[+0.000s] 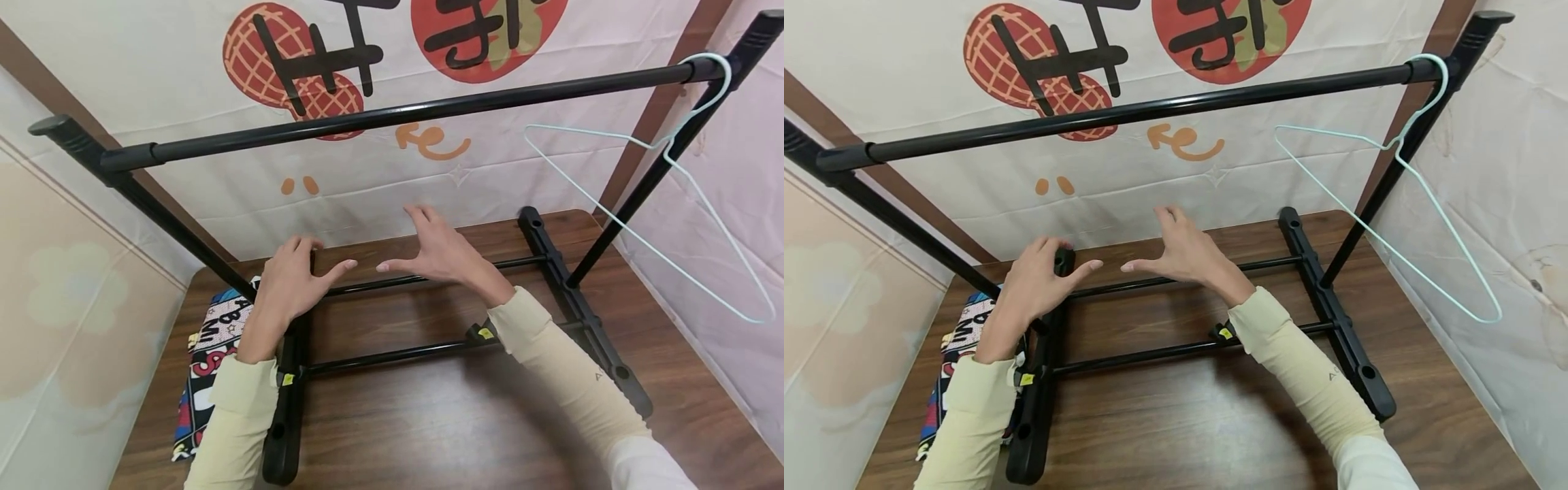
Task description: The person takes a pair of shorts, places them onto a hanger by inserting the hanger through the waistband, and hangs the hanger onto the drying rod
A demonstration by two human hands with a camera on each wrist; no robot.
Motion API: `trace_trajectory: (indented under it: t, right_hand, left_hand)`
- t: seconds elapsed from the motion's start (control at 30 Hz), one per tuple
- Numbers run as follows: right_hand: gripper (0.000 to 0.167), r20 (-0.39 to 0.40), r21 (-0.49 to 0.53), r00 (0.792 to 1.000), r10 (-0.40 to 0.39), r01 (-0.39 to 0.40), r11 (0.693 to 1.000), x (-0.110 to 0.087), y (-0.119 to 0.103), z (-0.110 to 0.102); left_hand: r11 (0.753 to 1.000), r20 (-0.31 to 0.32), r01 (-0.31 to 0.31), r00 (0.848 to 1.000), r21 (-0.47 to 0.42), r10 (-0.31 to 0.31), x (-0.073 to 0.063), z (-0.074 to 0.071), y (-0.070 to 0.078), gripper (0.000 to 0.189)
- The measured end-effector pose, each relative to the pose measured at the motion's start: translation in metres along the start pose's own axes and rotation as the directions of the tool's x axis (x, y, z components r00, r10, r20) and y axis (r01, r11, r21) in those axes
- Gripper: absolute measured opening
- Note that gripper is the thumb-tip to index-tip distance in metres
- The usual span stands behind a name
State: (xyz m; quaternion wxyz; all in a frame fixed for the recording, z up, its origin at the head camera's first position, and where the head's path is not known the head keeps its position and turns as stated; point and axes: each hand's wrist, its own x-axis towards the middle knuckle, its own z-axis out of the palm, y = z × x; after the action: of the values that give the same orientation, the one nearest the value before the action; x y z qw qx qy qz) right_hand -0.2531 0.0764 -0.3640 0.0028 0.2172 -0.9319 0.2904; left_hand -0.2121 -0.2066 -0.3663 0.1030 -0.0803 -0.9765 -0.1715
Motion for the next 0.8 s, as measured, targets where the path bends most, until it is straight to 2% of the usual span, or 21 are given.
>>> trace_trajectory:
  t: [0.23, 0.4, 0.53, 0.67, 0.8]
  right_hand:
    - [0.114, 0.058, 0.109, 0.998, -0.017, 0.010, 0.994, -0.012, -0.011, 0.010]
    - [0.109, 0.086, 0.202, 0.995, -0.039, 0.021, 0.979, -0.021, -0.016, 0.029]
    - [0.102, 0.086, 0.290, 0.996, -0.026, 0.000, 0.957, -0.031, -0.018, 0.041]
    - [0.096, 0.103, 0.353, 0.994, -0.022, -0.016, 0.936, -0.038, -0.021, 0.052]
    - [0.092, 0.143, 0.409, 0.989, -0.043, -0.020, 0.912, -0.042, -0.028, 0.067]
  left_hand:
    - [0.994, -0.016, 0.007, 1.000, -0.107, -0.009, -0.018, -0.011, 0.003, 0.078]
    - [0.994, -0.015, 0.011, 1.000, -0.112, -0.013, -0.032, -0.018, 0.001, 0.069]
    - [0.994, -0.019, 0.003, 1.000, -0.110, -0.005, -0.041, -0.021, -0.003, 0.065]
    - [0.992, 0.026, 0.031, 0.999, -0.125, -0.028, -0.053, -0.027, -0.010, 0.063]
    - [0.989, 0.107, 0.081, 0.992, -0.122, -0.068, -0.066, -0.034, -0.022, 0.059]
